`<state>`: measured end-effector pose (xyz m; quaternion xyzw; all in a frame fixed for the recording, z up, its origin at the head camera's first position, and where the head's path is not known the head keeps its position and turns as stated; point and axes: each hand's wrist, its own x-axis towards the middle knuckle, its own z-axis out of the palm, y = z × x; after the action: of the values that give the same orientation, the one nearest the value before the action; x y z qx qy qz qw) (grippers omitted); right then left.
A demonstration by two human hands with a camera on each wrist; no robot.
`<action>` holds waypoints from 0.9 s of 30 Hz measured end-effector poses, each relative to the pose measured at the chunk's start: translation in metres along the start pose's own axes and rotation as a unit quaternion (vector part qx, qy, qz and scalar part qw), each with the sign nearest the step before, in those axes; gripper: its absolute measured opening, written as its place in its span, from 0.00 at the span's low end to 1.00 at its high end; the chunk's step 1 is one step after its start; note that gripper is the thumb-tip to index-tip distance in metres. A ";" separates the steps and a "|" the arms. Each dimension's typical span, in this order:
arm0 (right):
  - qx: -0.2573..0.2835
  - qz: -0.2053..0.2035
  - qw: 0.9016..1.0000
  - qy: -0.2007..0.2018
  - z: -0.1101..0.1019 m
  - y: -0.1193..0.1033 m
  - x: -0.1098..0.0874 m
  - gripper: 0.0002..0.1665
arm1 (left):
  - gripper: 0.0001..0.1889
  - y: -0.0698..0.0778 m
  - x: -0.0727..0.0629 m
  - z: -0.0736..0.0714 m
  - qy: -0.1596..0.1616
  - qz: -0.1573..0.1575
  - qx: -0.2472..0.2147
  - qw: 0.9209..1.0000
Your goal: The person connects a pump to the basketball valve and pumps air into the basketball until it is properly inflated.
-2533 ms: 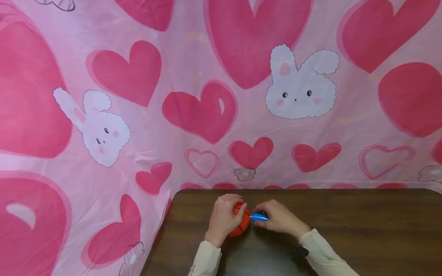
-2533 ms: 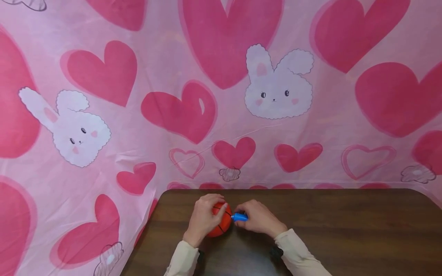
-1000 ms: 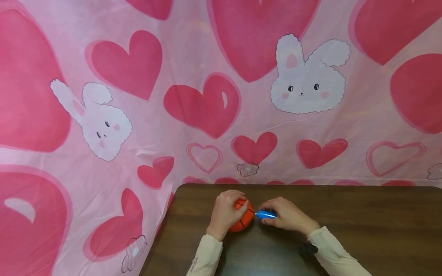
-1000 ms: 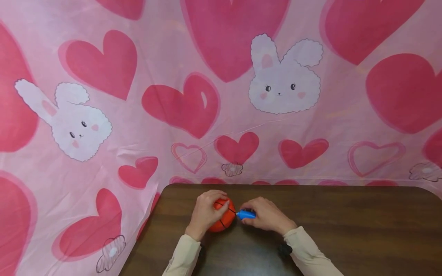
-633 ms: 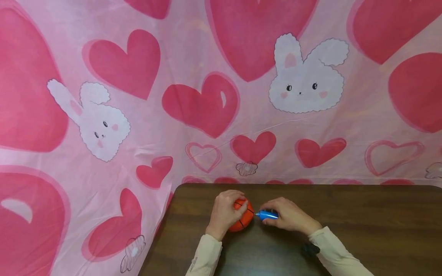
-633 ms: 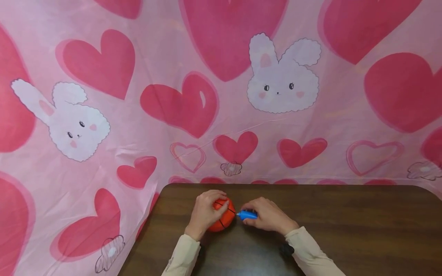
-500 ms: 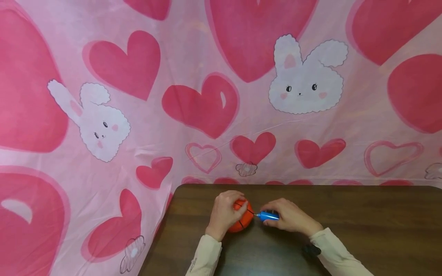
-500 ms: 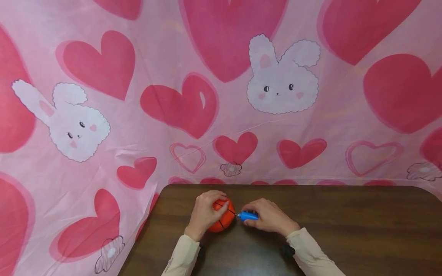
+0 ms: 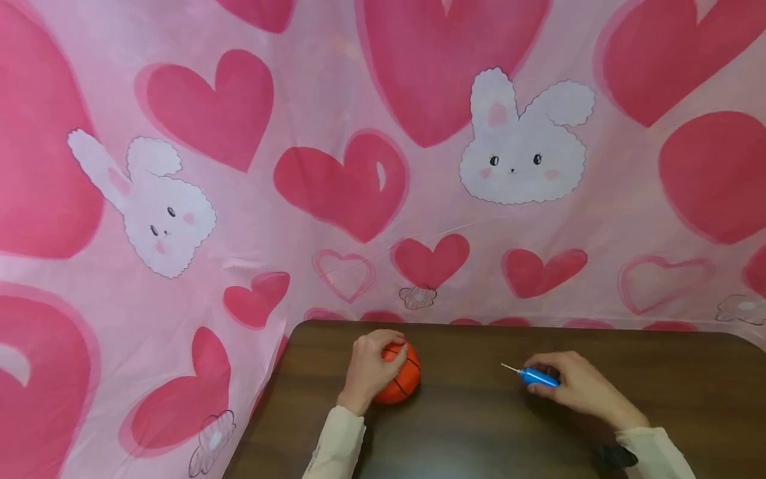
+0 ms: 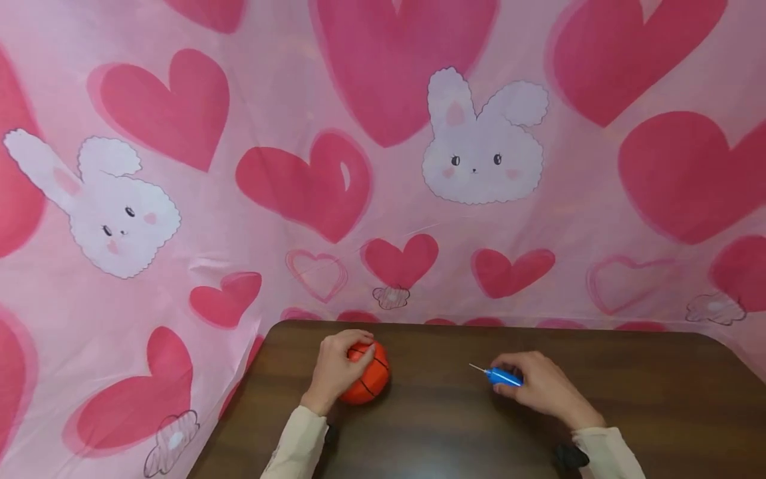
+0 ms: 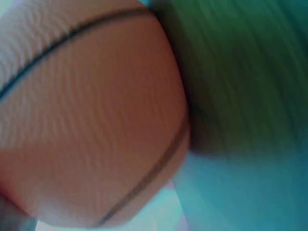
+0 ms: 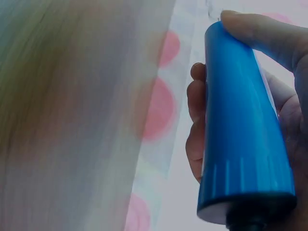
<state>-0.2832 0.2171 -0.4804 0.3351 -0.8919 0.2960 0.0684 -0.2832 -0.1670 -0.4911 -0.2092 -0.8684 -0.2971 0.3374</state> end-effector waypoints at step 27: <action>-0.021 0.020 0.998 -0.058 0.021 0.003 0.006 0.23 | 0.05 0.017 -0.001 -0.007 -0.044 0.002 0.039 0.998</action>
<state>-0.2883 0.2029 -0.4972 0.3321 -0.9069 0.2587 0.0171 -0.2694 -0.1590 -0.4813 -0.2104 -0.8931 -0.2526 0.3071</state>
